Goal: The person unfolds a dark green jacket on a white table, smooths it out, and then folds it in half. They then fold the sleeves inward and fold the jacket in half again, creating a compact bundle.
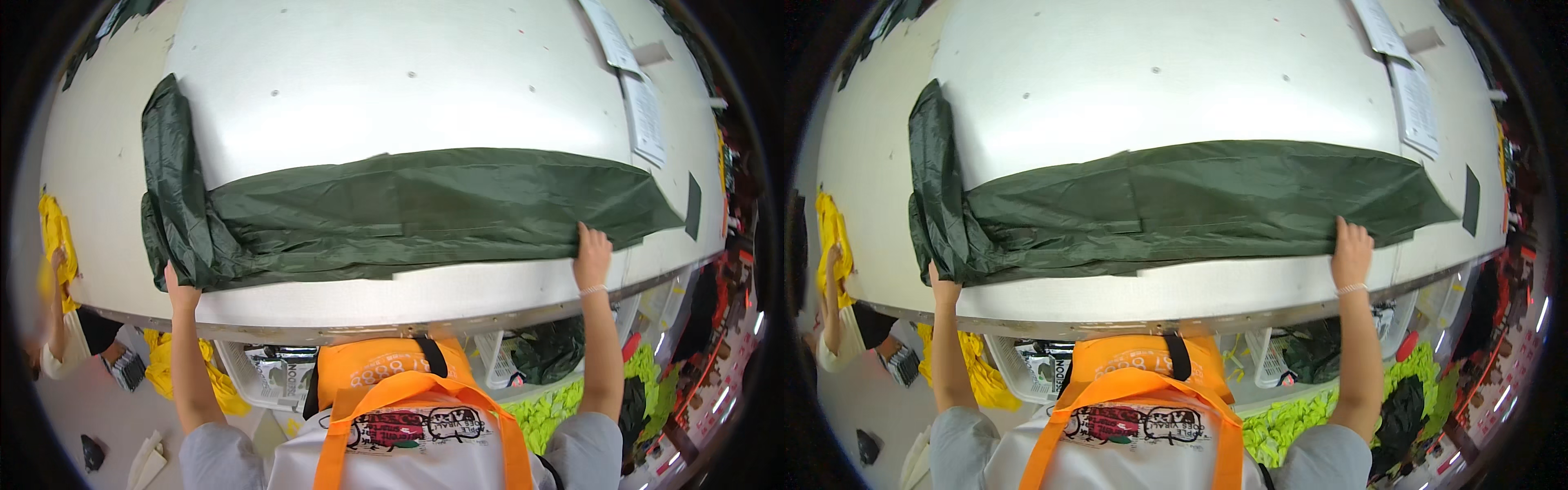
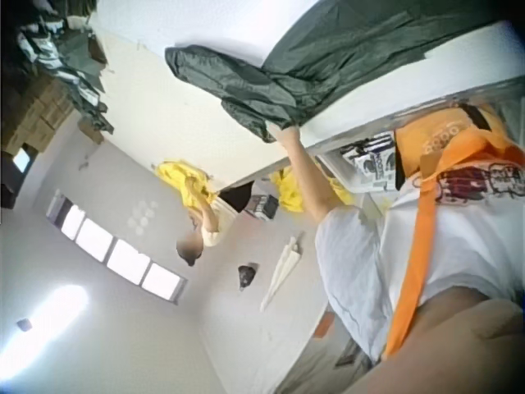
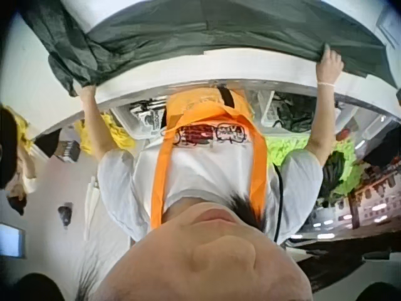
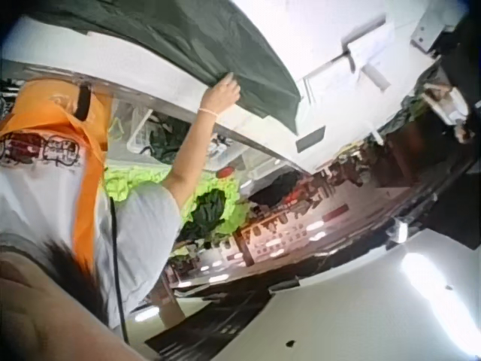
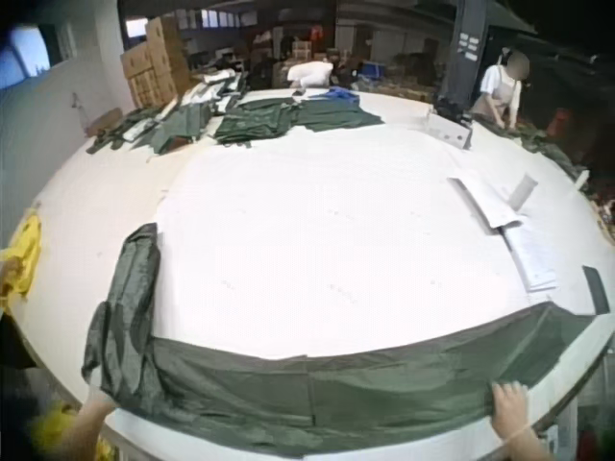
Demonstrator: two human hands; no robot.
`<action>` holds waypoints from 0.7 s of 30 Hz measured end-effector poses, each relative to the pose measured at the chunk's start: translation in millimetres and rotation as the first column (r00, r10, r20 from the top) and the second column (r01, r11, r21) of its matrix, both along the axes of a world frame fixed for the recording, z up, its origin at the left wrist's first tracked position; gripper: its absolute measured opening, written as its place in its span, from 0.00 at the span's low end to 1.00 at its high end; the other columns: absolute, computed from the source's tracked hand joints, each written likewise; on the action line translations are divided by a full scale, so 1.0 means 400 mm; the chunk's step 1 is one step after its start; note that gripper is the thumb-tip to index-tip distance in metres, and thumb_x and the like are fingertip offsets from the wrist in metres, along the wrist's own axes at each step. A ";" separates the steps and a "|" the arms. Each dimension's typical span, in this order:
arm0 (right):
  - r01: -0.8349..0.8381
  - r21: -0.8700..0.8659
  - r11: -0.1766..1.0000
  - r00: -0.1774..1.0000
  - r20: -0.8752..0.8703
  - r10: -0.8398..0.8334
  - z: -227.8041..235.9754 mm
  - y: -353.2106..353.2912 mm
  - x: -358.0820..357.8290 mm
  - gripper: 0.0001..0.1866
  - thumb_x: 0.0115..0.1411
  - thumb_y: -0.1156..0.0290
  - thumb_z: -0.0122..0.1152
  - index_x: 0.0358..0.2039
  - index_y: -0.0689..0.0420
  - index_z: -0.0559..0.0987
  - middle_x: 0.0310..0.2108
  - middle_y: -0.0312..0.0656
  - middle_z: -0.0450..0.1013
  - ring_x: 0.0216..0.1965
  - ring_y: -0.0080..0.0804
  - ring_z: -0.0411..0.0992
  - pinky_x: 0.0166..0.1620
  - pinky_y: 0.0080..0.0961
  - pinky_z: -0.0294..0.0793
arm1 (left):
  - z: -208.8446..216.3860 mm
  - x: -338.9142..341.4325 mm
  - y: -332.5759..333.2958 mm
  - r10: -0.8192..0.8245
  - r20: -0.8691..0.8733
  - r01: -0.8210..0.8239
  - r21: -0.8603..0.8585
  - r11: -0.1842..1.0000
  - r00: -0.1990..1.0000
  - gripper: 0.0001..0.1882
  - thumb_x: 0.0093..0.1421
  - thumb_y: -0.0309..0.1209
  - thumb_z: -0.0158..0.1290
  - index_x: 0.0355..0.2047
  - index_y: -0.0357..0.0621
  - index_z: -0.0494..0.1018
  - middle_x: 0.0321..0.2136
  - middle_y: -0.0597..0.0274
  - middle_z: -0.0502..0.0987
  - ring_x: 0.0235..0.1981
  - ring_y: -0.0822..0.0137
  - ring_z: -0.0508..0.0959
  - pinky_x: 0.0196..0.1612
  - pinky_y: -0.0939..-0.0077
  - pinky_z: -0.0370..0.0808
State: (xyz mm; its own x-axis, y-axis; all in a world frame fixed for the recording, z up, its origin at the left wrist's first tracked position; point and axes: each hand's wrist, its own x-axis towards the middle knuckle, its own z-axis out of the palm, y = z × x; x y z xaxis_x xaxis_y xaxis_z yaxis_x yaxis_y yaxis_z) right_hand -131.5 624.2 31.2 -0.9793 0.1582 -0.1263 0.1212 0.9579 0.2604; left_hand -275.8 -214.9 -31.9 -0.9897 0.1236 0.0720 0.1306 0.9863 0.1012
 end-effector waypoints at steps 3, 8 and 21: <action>0.077 0.091 0.993 0.997 -0.026 -0.075 -0.064 -0.015 0.025 0.28 0.48 0.79 0.53 0.53 0.58 0.69 0.36 0.40 0.69 0.42 0.39 0.65 0.46 0.33 0.63 | -0.025 0.021 0.025 0.020 0.137 -0.014 -0.042 0.999 0.990 0.34 0.47 0.37 0.60 0.52 0.34 0.64 0.49 0.41 0.68 0.50 0.39 0.66 0.54 0.55 0.63; 0.233 0.172 0.957 0.956 0.137 -0.257 -0.093 0.045 0.065 0.36 0.49 0.79 0.54 0.61 0.51 0.62 0.44 0.40 0.66 0.46 0.38 0.64 0.50 0.36 0.62 | 0.023 0.042 0.064 -0.023 0.146 0.010 0.090 0.996 0.989 0.32 0.46 0.33 0.60 0.50 0.33 0.66 0.49 0.40 0.69 0.50 0.39 0.66 0.54 0.54 0.63; 0.171 -0.281 0.944 0.984 -0.007 -0.180 -0.140 -0.033 -0.274 0.33 0.61 0.43 0.46 0.65 0.39 0.57 0.67 0.44 0.46 0.68 0.51 0.39 0.65 0.56 0.35 | 0.206 -0.021 0.927 -0.405 0.184 0.422 -0.059 0.905 0.895 0.39 0.53 0.54 0.54 0.63 0.62 0.57 0.67 0.56 0.46 0.67 0.48 0.45 0.64 0.41 0.41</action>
